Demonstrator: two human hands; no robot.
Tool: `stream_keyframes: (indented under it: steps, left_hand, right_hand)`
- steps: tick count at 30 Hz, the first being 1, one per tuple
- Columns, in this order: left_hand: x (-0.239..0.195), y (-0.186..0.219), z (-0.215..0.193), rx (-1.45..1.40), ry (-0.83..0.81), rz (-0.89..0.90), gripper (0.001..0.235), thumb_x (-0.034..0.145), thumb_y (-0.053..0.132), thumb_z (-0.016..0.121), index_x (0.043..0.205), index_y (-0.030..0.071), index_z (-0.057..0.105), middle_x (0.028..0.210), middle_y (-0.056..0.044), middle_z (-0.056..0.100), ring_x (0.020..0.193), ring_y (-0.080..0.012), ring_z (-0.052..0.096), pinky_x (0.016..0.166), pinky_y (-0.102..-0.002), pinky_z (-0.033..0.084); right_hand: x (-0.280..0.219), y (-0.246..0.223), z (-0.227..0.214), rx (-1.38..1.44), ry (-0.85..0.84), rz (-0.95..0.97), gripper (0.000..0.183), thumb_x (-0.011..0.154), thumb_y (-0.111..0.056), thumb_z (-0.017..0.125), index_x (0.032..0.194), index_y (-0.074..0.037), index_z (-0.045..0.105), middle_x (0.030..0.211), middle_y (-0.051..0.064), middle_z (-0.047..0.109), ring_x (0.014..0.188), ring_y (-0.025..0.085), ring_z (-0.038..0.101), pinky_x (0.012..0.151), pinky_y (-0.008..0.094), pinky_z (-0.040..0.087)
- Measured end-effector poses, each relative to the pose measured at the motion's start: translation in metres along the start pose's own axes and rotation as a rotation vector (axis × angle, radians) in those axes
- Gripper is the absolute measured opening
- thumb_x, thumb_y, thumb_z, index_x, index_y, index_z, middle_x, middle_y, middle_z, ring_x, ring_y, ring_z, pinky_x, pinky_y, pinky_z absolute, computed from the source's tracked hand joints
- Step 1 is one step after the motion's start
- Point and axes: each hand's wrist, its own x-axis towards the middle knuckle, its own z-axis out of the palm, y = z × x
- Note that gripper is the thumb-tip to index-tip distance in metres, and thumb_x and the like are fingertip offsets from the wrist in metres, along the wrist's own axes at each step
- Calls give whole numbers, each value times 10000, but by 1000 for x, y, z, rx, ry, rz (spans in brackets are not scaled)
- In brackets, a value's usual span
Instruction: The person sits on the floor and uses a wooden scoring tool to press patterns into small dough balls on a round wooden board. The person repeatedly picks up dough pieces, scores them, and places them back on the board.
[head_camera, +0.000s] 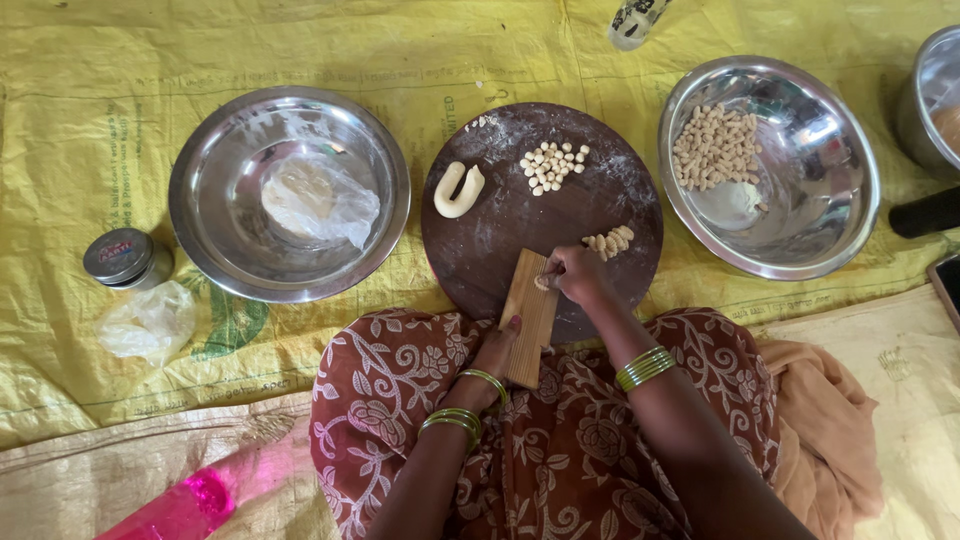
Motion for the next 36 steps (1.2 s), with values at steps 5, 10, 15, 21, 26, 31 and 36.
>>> stream_keyframes:
  steps: [5, 10, 15, 21, 26, 31, 36]
  left_hand:
    - [-2, -1, 1, -39, -6, 24, 837, 966, 663, 431, 1485, 7, 425, 1251, -152, 660, 1081, -233, 663, 963, -383, 535]
    - [1, -4, -1, -33, -12, 42, 838, 972, 668, 434, 1455, -15, 468, 1225, -154, 670, 1051, -228, 660, 936, -375, 531]
    - [4, -7, -3, -41, -6, 82, 812, 969, 661, 409, 1410, -13, 518, 1152, -169, 695, 941, -231, 684, 879, -388, 560]
    - [7, -7, -6, -1, 6, 70, 838, 968, 692, 390, 1388, -10, 576, 1180, -157, 716, 979, -216, 704, 888, -351, 544]
    - [-2, -4, -5, -54, -17, 82, 829, 969, 672, 421, 1459, 9, 499, 1272, -144, 686, 1096, -218, 685, 949, -352, 539]
    - [-14, 5, -3, 3, -34, 56, 830, 977, 681, 364, 1477, 29, 482, 1243, -131, 688, 1073, -216, 687, 954, -355, 532]
    - [-16, 8, -2, 22, -34, 43, 838, 981, 679, 339, 1440, 3, 523, 1147, -174, 708, 982, -252, 703, 919, -389, 560]
  right_hand:
    - [15, 16, 6, -97, 65, -97, 225, 811, -226, 865, 936, -67, 766, 918, 81, 783, 794, 175, 739, 741, 340, 589]
    - [26, 19, 4, -5, 73, -62, 189, 795, -177, 859, 931, -69, 784, 927, 77, 787, 805, 165, 741, 760, 327, 596]
    - [32, 9, -1, 69, 68, -33, 166, 773, -147, 877, 906, -73, 810, 903, 87, 798, 794, 175, 743, 771, 337, 587]
    - [39, -1, 0, 23, 69, -10, 130, 818, -162, 846, 921, -88, 817, 948, 90, 801, 820, 174, 745, 798, 341, 582]
    - [23, -9, 0, 26, 148, -54, 130, 925, -157, 738, 1024, -111, 807, 1022, 74, 795, 847, 165, 747, 816, 353, 591]
    - [-16, -13, -4, 64, -44, -30, 327, 890, -260, 791, 1152, -94, 689, 1100, 96, 723, 975, 200, 704, 907, 348, 582]
    - [-7, -12, 2, 20, 114, -171, 295, 847, -235, 792, 1094, -86, 727, 1116, 82, 737, 997, 202, 717, 911, 356, 578]
